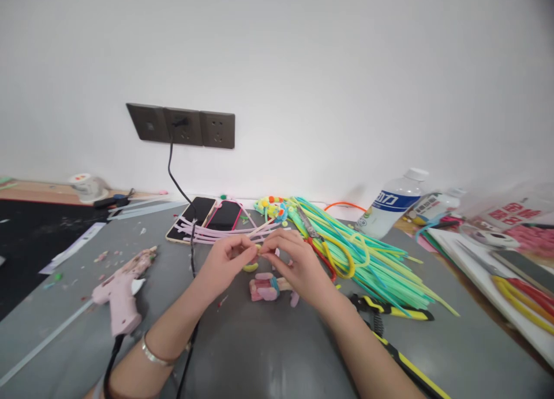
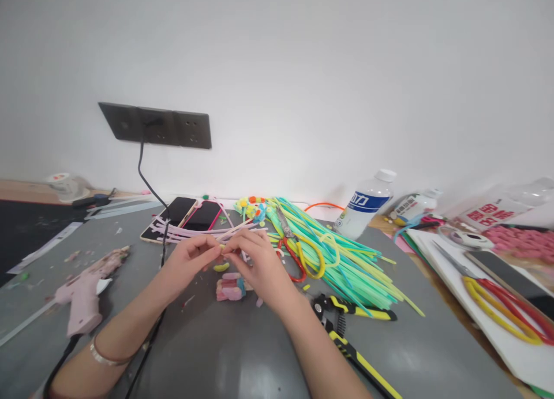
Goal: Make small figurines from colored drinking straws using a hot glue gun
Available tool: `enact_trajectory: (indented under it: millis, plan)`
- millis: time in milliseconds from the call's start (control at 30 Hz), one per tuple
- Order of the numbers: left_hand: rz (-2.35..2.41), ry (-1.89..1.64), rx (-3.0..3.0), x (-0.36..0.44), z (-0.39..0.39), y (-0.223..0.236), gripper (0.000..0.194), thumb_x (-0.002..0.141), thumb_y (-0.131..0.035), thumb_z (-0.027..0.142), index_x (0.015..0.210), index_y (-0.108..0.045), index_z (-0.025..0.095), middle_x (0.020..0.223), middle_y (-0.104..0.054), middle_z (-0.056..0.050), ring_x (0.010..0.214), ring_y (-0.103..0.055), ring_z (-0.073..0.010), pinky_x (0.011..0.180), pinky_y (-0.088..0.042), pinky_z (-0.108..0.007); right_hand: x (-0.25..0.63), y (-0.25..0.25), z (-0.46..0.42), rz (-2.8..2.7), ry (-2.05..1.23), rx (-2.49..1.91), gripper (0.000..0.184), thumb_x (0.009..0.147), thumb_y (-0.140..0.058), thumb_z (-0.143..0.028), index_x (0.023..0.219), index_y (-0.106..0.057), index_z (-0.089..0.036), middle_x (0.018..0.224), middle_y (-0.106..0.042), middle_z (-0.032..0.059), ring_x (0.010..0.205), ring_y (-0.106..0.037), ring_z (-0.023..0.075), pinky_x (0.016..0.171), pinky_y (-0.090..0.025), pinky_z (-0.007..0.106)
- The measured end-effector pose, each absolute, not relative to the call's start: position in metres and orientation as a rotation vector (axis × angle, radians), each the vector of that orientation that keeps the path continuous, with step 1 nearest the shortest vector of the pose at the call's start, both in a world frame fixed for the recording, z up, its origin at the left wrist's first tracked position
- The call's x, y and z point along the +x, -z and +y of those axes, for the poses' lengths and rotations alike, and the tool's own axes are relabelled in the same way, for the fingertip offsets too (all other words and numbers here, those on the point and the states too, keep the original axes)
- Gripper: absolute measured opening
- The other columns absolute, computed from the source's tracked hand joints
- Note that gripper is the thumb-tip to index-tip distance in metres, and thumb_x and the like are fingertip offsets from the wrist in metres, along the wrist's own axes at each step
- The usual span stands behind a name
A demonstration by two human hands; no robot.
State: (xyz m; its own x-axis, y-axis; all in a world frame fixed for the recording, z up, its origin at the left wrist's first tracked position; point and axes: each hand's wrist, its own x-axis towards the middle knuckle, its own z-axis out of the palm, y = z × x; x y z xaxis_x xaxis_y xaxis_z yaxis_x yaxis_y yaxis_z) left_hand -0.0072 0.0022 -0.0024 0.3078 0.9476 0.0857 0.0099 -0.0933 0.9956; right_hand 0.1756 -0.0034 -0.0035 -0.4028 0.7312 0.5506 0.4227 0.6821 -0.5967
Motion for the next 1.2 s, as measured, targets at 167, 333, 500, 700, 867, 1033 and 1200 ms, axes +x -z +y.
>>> enact_trajectory:
  millis: [167,333,500,700,867,1033,1200]
  plan:
    - [0.903,-0.892,1.482,-0.009,0.001,0.002,0.031,0.082,-0.068,0.038,0.065,-0.062,0.013,0.063,-0.058,0.001,0.059,-0.047,-0.0091,0.057,-0.036,-0.021,0.188,-0.005,-0.004,-2.126,-0.703,-0.879,0.011,0.096,-0.058,-0.015,0.086,-0.061,-0.02,0.085,-0.063,0.0024,0.082,-0.057,0.0188,0.081,-0.04,0.033]
    - [0.804,-0.893,1.297,-0.007,0.0,0.006,0.03,0.082,-0.071,0.042,0.077,-0.066,0.013,0.07,-0.062,0.0,0.056,-0.048,-0.0077,0.053,-0.038,-0.021,0.189,-0.011,-0.004,-1.976,-0.81,-0.786,0.011,0.097,-0.056,-0.017,0.087,-0.06,-0.02,0.085,-0.06,0.0031,0.083,-0.055,0.0181,0.077,-0.042,0.03]
    - [0.808,-1.006,1.178,-0.005,0.0,0.01,0.029,0.073,-0.082,0.036,0.09,-0.072,0.014,0.081,-0.068,-0.002,0.064,-0.06,-0.011,0.052,-0.044,-0.02,0.183,-0.009,-0.003,-1.897,-0.845,-0.78,0.014,0.098,-0.055,-0.023,0.086,-0.06,-0.02,0.084,-0.058,0.0032,0.082,-0.055,0.0184,0.077,-0.043,0.03]
    - [0.769,-0.99,1.221,-0.008,0.001,0.006,0.021,0.074,-0.082,0.031,0.081,-0.071,0.014,0.067,-0.071,-0.001,0.065,-0.067,-0.0132,0.053,-0.046,-0.019,0.184,-0.008,-0.005,-1.916,-0.87,-0.784,0.014,0.1,-0.052,-0.024,0.088,-0.058,-0.021,0.086,-0.056,0.0026,0.083,-0.053,0.0179,0.078,-0.042,0.03]
    - [0.712,-0.979,1.173,-0.008,0.0,0.002,0.022,0.075,-0.082,0.032,0.074,-0.071,0.013,0.064,-0.072,-0.002,0.059,-0.065,-0.0101,0.052,-0.046,-0.017,0.183,-0.008,-0.006,-1.916,-0.904,-0.796,0.014,0.1,-0.051,-0.027,0.089,-0.057,-0.021,0.087,-0.056,0.0029,0.084,-0.053,0.0185,0.078,-0.042,0.031]
    - [0.659,-0.95,0.871,-0.002,-0.004,0.003,0.028,0.068,-0.088,0.034,0.072,-0.07,0.013,0.064,-0.07,-0.001,0.057,-0.063,-0.0068,0.053,-0.048,-0.014,0.183,-0.009,-0.007,-1.907,-0.889,-0.773,0.014,0.101,-0.051,-0.028,0.089,-0.056,-0.021,0.086,-0.056,0.003,0.084,-0.053,0.0188,0.078,-0.043,0.031]
    - [0.64,-0.984,0.746,0.003,-0.007,0.007,0.03,0.065,-0.09,0.035,0.068,-0.068,0.013,0.062,-0.067,0.001,0.058,-0.061,-0.0062,0.058,-0.051,-0.014,0.183,-0.011,-0.007,-1.931,-0.802,-0.749,0.012,0.1,-0.051,-0.02,0.089,-0.057,-0.021,0.086,-0.056,0.0031,0.084,-0.053,0.0188,0.078,-0.043,0.031]
